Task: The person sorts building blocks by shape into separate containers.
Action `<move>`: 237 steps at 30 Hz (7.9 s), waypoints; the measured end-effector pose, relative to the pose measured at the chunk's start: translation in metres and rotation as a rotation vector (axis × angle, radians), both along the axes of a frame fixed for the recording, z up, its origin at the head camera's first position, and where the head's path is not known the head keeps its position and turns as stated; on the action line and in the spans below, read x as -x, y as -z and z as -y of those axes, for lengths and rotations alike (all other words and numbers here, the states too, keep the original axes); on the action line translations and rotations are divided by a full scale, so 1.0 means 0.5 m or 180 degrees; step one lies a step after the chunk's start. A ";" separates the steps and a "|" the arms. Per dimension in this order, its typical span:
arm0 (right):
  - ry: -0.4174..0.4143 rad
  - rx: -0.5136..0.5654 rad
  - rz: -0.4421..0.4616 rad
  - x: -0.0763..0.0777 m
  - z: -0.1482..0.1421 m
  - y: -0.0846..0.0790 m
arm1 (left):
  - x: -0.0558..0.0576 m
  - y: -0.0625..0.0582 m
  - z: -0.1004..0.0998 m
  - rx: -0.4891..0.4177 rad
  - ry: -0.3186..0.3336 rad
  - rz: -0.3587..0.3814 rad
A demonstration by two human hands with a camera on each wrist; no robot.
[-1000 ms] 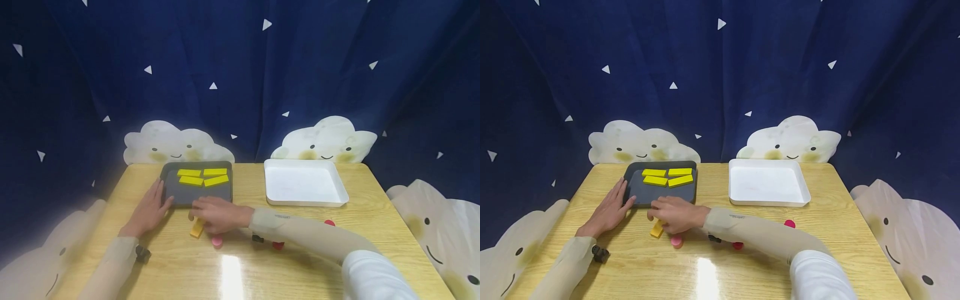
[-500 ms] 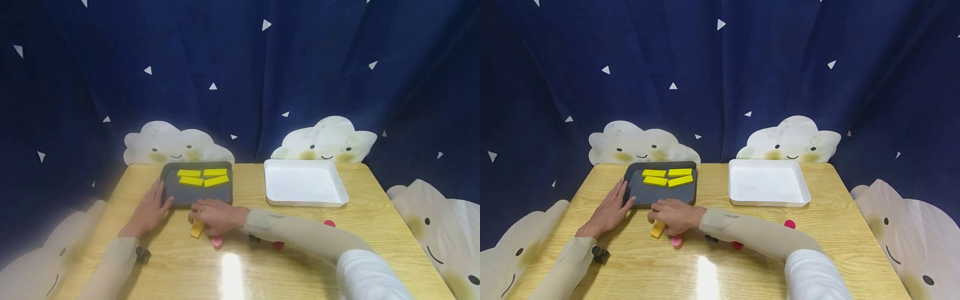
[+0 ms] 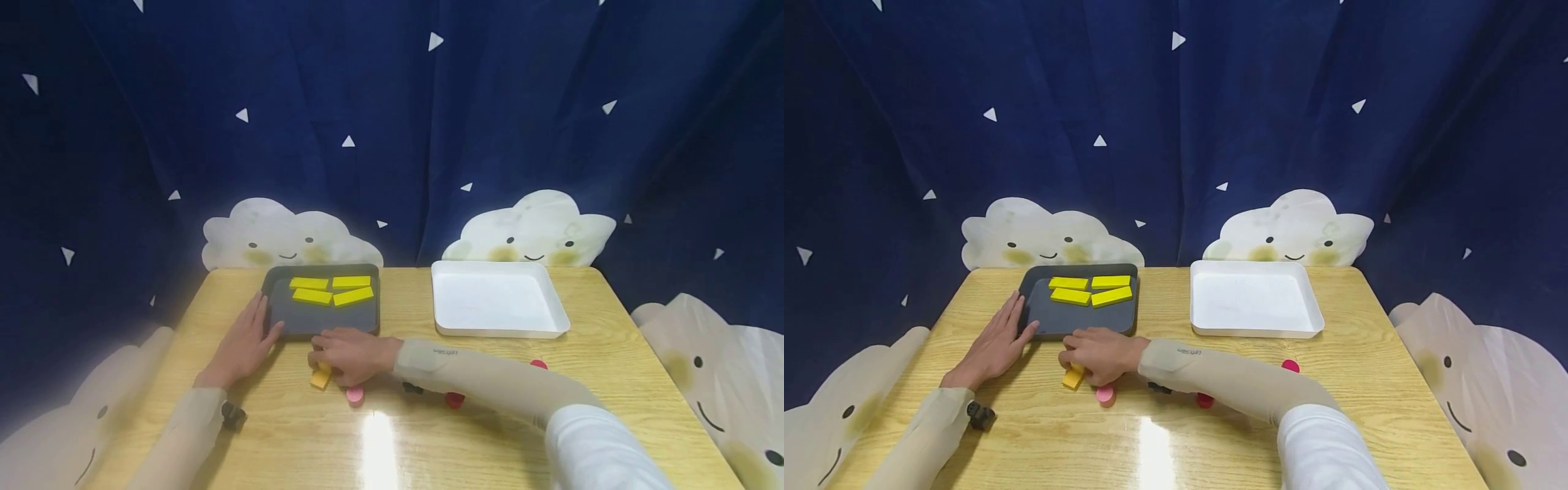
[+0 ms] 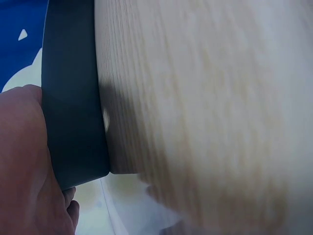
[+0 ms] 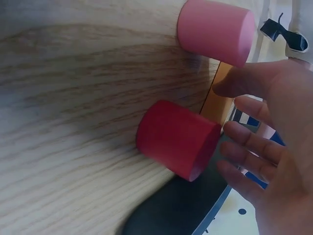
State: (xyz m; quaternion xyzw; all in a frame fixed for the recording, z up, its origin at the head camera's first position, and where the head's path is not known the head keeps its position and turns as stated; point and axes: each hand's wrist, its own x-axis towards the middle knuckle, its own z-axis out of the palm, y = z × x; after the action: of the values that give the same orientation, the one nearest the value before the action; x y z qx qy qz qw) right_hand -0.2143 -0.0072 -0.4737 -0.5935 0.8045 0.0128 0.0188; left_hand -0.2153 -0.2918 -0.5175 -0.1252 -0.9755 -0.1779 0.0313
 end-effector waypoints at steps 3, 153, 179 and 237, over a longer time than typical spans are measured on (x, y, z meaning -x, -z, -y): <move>-0.0002 -0.0038 0.0004 0.001 0.004 0.000 | -0.001 -0.002 -0.001 0.0005 -0.0004 0.0001; 0.1292 0.0305 -0.0012 0.155 0.130 -0.027 | 0.000 0.003 0.001 -0.0072 0.0097 -0.0181; 0.1490 0.0037 0.0019 0.178 0.155 0.004 | 0.005 0.005 0.001 -0.0050 0.0058 -0.0160; 0.1304 0.0772 0.0044 0.108 -0.044 -0.075 | -0.005 0.011 -0.002 -0.0088 0.0070 -0.0202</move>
State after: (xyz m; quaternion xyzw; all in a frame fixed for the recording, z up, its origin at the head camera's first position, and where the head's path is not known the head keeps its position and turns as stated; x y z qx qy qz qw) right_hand -0.2682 0.0149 -0.4364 -0.4158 0.9037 -0.0921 -0.0450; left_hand -0.2130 -0.2909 -0.5228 -0.1411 -0.9701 -0.1877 0.0619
